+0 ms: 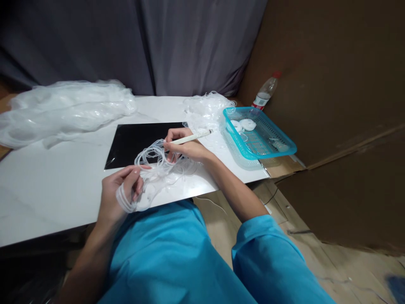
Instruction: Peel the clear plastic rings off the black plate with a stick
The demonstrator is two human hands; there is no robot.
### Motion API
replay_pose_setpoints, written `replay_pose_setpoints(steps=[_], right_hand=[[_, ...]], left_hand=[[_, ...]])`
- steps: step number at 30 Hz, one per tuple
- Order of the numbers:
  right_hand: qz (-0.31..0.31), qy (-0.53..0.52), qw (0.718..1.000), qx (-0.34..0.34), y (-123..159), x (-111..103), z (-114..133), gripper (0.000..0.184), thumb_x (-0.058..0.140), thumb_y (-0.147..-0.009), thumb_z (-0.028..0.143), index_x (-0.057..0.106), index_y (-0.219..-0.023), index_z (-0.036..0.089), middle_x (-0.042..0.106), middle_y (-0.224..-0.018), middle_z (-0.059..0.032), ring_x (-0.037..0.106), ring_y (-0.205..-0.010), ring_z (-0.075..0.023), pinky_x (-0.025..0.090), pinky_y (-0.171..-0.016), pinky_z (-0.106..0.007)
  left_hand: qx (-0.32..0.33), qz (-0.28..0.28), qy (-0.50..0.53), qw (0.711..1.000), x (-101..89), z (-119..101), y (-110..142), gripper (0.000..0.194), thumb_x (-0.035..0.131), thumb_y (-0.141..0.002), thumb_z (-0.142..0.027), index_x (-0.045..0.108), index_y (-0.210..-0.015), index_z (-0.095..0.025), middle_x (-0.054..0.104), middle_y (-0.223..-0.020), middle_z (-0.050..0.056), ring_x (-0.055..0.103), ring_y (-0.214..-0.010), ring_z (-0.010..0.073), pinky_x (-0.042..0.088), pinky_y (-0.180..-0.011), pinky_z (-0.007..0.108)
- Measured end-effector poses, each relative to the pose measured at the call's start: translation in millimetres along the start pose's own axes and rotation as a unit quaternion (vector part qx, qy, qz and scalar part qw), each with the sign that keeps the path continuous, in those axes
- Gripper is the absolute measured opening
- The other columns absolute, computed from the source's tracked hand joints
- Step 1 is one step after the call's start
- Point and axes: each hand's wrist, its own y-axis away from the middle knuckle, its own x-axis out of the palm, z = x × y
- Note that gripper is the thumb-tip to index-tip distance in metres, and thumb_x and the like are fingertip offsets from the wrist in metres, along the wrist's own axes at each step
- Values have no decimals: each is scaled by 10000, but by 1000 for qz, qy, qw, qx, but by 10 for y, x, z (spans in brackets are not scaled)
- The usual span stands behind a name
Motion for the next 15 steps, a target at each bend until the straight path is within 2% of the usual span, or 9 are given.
replay_pose_setpoints(steps=[8, 15], right_hand=[[-9, 20, 1000, 4, 5, 19, 19, 401, 944, -882, 406, 612, -870, 180, 756, -914, -13, 780, -562, -157, 607, -440, -204], [-3, 37, 999, 4, 21, 53, 89, 388, 891, -935, 443, 616, -853, 182, 819, -1214, -104, 777, -587, -136, 625, -440, -226]], left_hand=[[0, -5, -11, 1000, 1, 37, -17, 283, 677, -1070, -439, 765, -989, -182, 552, -578, -33, 422, -452, 89, 329, -455, 214], [-1, -2, -24, 1000, -2, 65, -13, 309, 655, -1085, -443, 736, -949, -178, 551, -568, -32, 423, -455, 91, 324, -447, 211]])
